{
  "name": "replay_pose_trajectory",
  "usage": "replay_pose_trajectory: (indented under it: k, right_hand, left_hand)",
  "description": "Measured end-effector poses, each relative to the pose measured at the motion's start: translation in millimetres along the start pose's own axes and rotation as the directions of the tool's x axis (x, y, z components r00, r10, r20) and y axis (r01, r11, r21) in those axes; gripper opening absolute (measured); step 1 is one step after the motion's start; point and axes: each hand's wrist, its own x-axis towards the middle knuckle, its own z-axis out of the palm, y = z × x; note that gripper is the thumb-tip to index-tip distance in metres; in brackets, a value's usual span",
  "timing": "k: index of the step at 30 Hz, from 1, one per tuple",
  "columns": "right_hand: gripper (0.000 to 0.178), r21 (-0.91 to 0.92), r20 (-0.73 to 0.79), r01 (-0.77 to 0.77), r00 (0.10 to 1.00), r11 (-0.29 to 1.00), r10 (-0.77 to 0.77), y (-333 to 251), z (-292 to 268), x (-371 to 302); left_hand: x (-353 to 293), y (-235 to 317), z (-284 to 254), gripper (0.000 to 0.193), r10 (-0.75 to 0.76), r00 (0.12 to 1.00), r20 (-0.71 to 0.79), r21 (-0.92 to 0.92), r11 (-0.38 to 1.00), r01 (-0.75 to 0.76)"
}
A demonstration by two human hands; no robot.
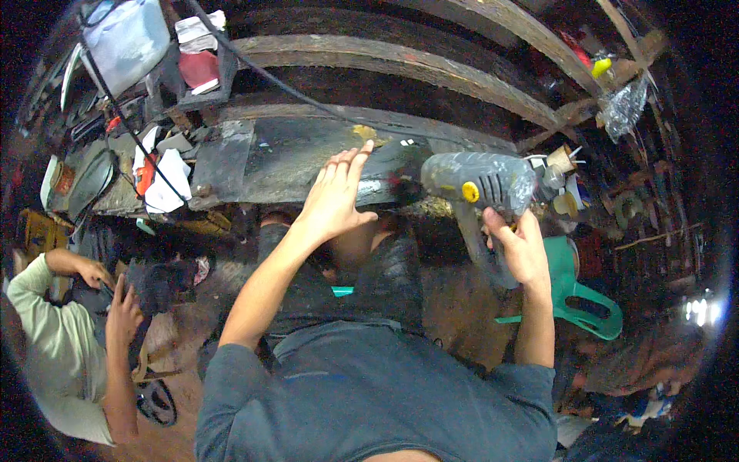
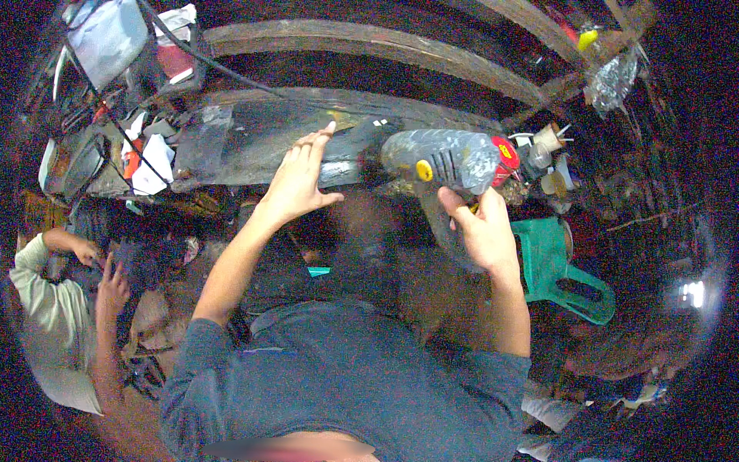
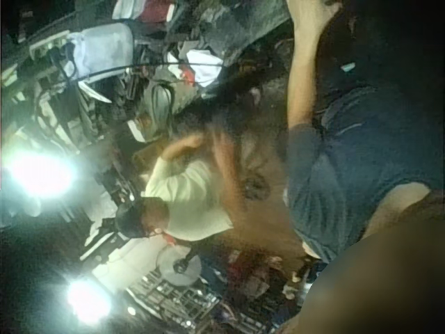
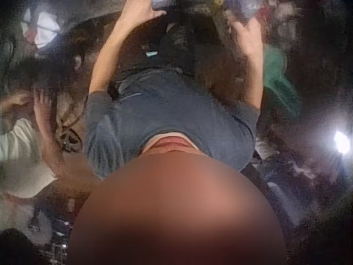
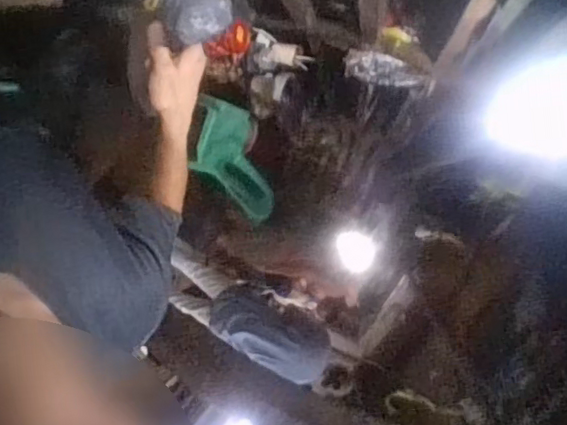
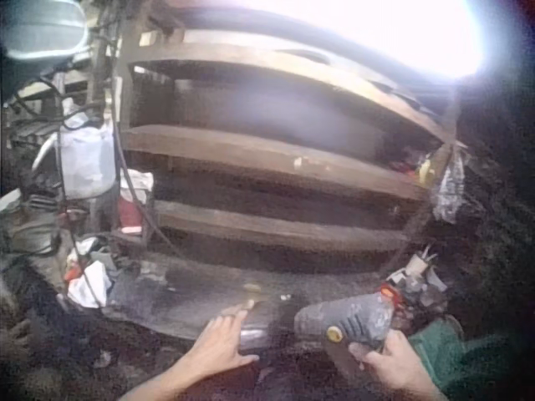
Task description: The person uses a heat gun to apply heat to the sole of a slipper while holding it on a workbench. They repeatedly pick up slippers, direct the heat gun at the sole, and place them back down.
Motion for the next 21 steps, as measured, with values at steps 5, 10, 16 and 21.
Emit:
replay_pose_trajectory:
  k: [5,10,16,21]
  right_hand:
    - [0.028,0.055,-0.019,-0.009,1.000,0.998,0.010,1,-22,-23]
    - [0.038,-0.028,-0.081,-0.025,0.996,0.999,0.022,11,-29,-18]
    - [0.039,-0.118,-0.091,-0.053,0.995,0.992,0.042,20,-29,0]
    - [0.042,-0.071,-0.094,-0.044,0.995,0.997,0.037,35,-33,26]
  left_hand:
    - [29,-17,6,0.121,-0.027,0.991,0.130,-0.121,0.992,0.043]
    - [31,-40,-35,0.116,-0.076,0.997,0.014,-0.256,0.964,0.077]
    - [-24,-88,-90,0.093,-0.532,0.831,-0.164,-0.656,0.687,0.311]
    - [-99,-87,-88,0.079,-0.637,0.770,0.030,-0.953,0.214,0.214]
